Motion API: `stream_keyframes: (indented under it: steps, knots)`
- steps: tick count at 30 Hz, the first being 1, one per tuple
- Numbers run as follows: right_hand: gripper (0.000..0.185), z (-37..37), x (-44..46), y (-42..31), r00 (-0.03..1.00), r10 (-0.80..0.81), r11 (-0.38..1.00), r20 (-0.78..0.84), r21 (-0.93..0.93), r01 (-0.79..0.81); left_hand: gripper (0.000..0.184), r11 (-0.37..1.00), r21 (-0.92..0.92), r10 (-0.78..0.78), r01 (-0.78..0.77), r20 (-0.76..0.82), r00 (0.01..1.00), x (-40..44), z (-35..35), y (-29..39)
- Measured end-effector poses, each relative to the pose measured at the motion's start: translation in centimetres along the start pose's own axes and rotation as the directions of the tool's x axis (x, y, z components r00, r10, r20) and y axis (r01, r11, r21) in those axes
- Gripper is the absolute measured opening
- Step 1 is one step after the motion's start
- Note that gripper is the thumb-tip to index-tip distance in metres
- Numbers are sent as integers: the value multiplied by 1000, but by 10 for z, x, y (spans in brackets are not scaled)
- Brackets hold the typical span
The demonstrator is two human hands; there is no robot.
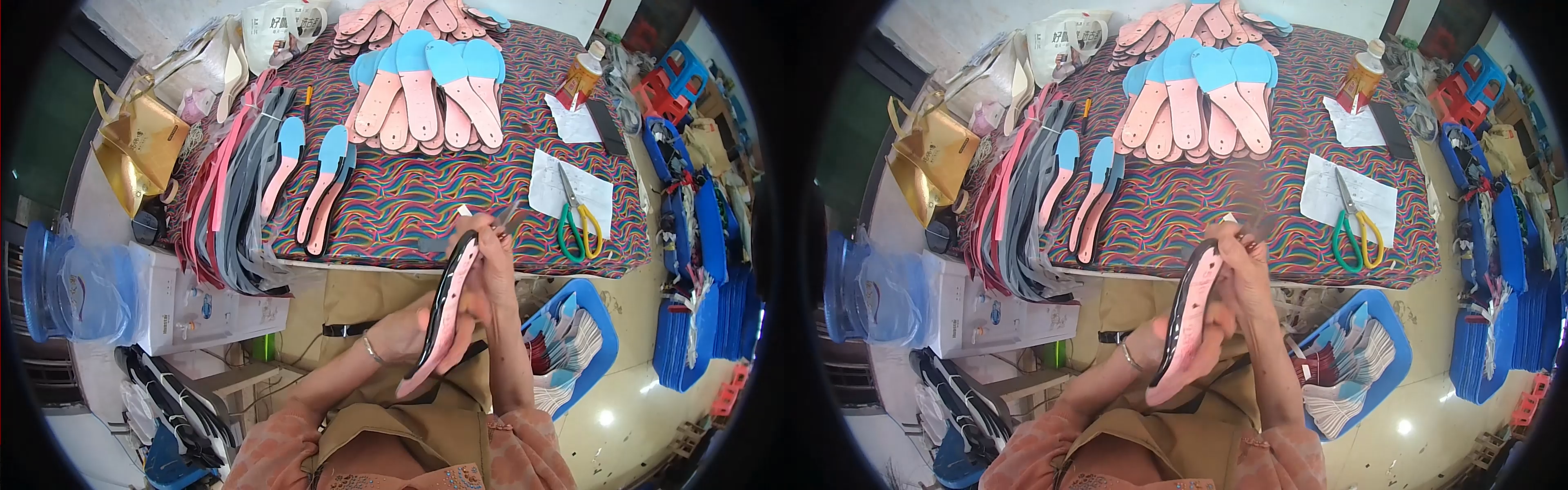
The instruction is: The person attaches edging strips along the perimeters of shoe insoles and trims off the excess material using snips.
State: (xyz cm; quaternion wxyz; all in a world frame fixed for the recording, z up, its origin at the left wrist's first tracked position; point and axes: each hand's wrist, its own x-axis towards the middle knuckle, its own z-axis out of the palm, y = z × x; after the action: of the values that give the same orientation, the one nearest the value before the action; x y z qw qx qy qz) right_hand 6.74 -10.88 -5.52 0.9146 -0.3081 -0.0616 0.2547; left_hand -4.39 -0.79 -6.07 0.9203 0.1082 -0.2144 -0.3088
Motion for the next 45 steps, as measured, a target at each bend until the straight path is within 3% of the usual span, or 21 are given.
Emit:
stream_keyframes:
  steps: [2, 4, 6, 12, 14, 20, 22, 26, 28, 29, 30, 32, 33, 35, 36, 38, 39, 40, 42, 43, 45]
  knots:
    - [16, 0, 3, -13, 991, -129, 971, 39, -199, 135, 85, 959, 281, 147, -32, -399, 905, 10, 24, 15]
    - [13, 12, -1, -24, 981, -188, 954, 49, -228, 194, 77, 969, 241, 138, -45, -386, 912, -1, 23, 19]
    - [12, 16, -3, -28, 975, -196, 889, 101, -402, 220, 72, 924, 376, 156, 73, -544, 824, -5, 33, 25]
    - [11, 22, -9, -33, 989, -88, 828, 119, -543, 139, 62, 848, 475, 100, 236, -580, 808, -5, 35, 40]
    - [13, 23, -10, -30, 982, -76, 790, 175, -590, 166, 61, 973, 220, 61, 73, -548, 835, -1, 29, 46]
    - [16, 31, -18, -28, 986, -39, 721, 163, -678, 141, 54, 821, 546, 240, 166, -595, 767, -4, 34, 44]
    - [16, 30, -20, -26, 984, -51, 688, 170, -708, 158, 54, 685, 674, 301, 277, -608, 735, -4, 35, 44]
    - [15, 11, -20, -12, 993, -93, 777, 67, -619, 115, 51, 781, 550, 157, 295, -631, 760, -10, 33, 56]
    - [15, 20, -17, -5, 982, -132, 900, -134, -431, 62, 53, 823, 531, 157, 204, -557, 816, -14, 37, 61]
    - [15, 11, -14, -5, 969, -123, 938, -213, -343, 44, 57, 863, 505, 256, 23, -475, 842, -19, 24, 60]
    - [15, 4, -10, -9, 951, -105, 967, -291, -253, 30, 62, 828, 558, 366, -44, -480, 797, -20, 24, 65]
    - [17, 2, -7, -3, 965, -84, 988, -248, -144, 49, 42, 507, 857, 539, 95, -401, 741, -23, 28, 68]
    - [18, 7, -8, 5, 950, -58, 985, -307, -172, 5, 42, 500, 861, 546, 96, -399, 737, -21, 27, 71]
    - [23, 25, -11, 25, 912, 3, 972, -410, -212, -99, 28, -189, 982, 553, 6, 101, 827, -18, 23, 80]
    - [26, 21, -14, 36, 910, 117, 961, -399, -185, -204, 28, -195, 981, 553, 11, 101, 827, -25, 20, 84]
    - [28, 37, -24, 39, 928, 235, 932, -289, -202, -299, 14, -62, 972, 736, 226, -108, 668, -47, 14, 93]
    - [30, 25, -27, 42, 946, 295, 925, -138, -209, -319, 15, 170, 963, 882, 207, -242, 404, -48, 19, 104]
    - [30, 16, -30, 43, 945, 297, 924, -138, -207, -320, 15, 381, 918, 913, 115, -392, 111, -47, 27, 121]
    - [29, 3, -34, 42, 972, 88, 829, -218, -525, -193, 19, 293, 879, 929, 377, -355, 104, -54, 43, 156]
    - [25, -6, -37, 39, 974, 50, 792, -220, -586, -173, 19, 291, 879, 929, 377, -353, 108, -63, 34, 173]
    - [26, -19, -43, 34, 973, 21, 758, -232, -630, -166, 36, 31, 636, 925, 771, -310, 218, -91, -4, 193]
